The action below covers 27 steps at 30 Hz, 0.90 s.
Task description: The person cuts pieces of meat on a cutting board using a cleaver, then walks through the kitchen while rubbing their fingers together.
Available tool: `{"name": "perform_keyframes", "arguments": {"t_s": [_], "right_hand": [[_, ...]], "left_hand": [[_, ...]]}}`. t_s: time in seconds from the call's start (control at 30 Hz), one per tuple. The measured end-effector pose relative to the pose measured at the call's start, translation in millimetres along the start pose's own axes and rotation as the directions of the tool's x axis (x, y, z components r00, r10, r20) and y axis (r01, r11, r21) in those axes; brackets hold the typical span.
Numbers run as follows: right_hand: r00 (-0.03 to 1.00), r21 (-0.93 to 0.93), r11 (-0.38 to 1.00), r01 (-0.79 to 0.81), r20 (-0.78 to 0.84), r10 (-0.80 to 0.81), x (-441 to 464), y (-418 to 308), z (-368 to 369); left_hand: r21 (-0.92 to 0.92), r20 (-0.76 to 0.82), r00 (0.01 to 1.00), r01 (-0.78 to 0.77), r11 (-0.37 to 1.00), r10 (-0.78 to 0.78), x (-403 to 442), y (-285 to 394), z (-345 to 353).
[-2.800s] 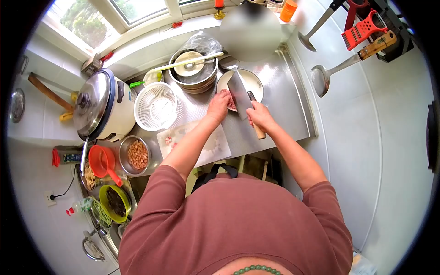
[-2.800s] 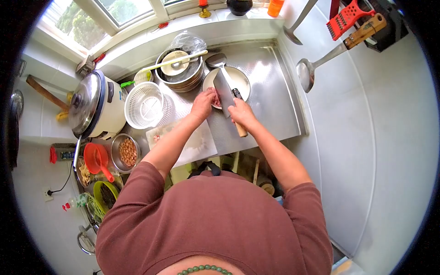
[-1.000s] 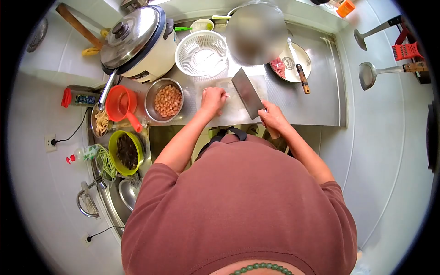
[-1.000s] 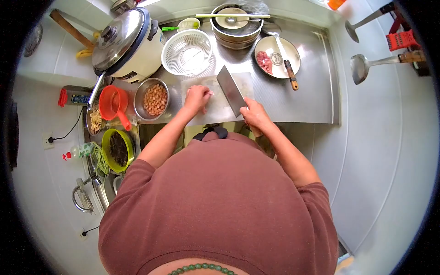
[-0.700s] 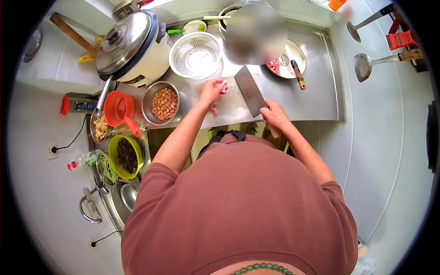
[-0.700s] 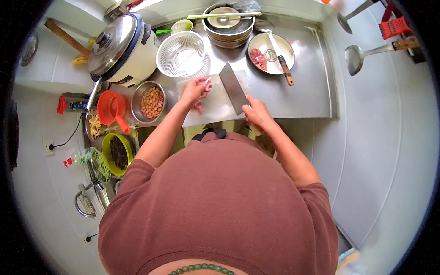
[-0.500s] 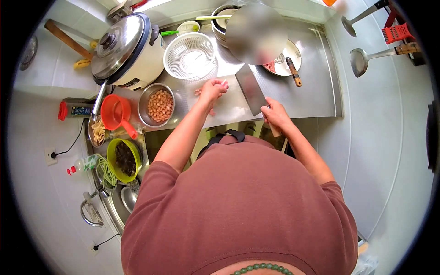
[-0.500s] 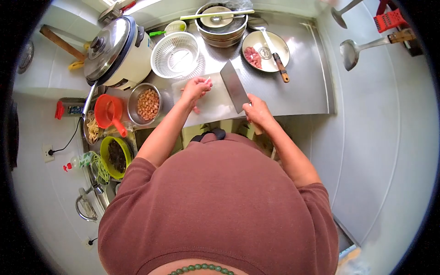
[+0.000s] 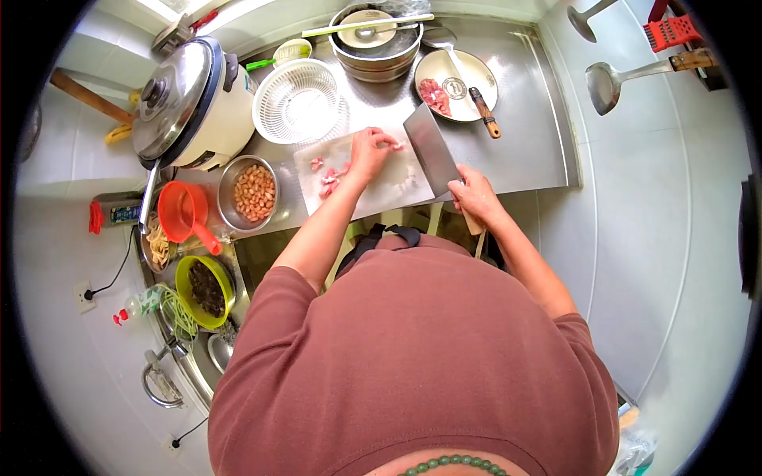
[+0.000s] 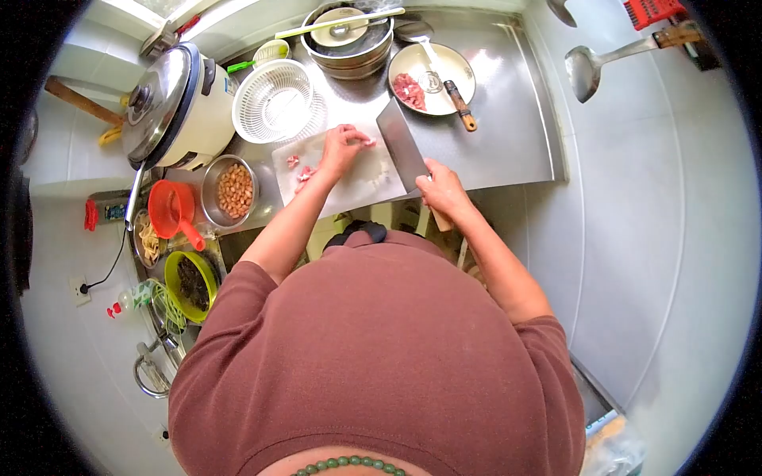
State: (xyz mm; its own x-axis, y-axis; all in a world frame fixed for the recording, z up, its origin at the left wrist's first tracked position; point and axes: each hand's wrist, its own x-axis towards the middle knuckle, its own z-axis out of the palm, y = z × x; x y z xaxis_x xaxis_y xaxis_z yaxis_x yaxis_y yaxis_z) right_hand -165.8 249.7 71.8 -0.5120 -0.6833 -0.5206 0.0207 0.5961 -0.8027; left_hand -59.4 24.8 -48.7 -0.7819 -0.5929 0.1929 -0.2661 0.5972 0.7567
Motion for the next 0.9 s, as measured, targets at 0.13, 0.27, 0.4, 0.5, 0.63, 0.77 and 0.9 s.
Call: {"name": "perform_keyframes", "arguments": {"t_s": [0.13, 0.27, 0.4, 0.5, 0.63, 0.77, 0.9], "right_hand": [[1.0, 0.0, 1.0, 0.01, -0.001, -0.01, 1, 2, -4], [1.0, -0.03, 1.0, -0.002, 0.01, 0.002, 5, 3, -2], [1.0, -0.014, 1.0, -0.004, 0.023, 0.004, 11, 6, 5], [0.999, -0.043, 0.999, 0.012, 0.038, -0.011, 12, 3, 8], [0.999, -0.049, 0.999, 0.016, 0.036, -0.015, 8, -5, 11], [1.0, -0.03, 1.0, 0.01, 0.023, -0.009, 2, -7, 13], [1.0, 0.005, 1.0, 0.0, 0.012, 0.0, 1, -2, 12]], "left_hand": [[0.068, 0.151, 0.981, -0.132, 0.989, 0.12, -19, 2, -13], [0.07, 0.07, 0.98, -0.191, 0.979, 0.187, -32, -7, -16], [0.104, 0.006, 0.963, -0.269, 0.958, 0.269, -31, 2, -26], [0.167, 0.043, 0.95, -0.311, 0.936, 0.308, -30, 8, -23], [0.289, 0.157, 0.963, -0.255, 0.923, 0.218, -25, 15, -17], [0.304, 0.165, 0.941, -0.333, 0.893, 0.295, -22, 18, -12], [0.038, -0.023, 0.973, -0.23, 0.972, 0.231, -18, 3, -9]]}}
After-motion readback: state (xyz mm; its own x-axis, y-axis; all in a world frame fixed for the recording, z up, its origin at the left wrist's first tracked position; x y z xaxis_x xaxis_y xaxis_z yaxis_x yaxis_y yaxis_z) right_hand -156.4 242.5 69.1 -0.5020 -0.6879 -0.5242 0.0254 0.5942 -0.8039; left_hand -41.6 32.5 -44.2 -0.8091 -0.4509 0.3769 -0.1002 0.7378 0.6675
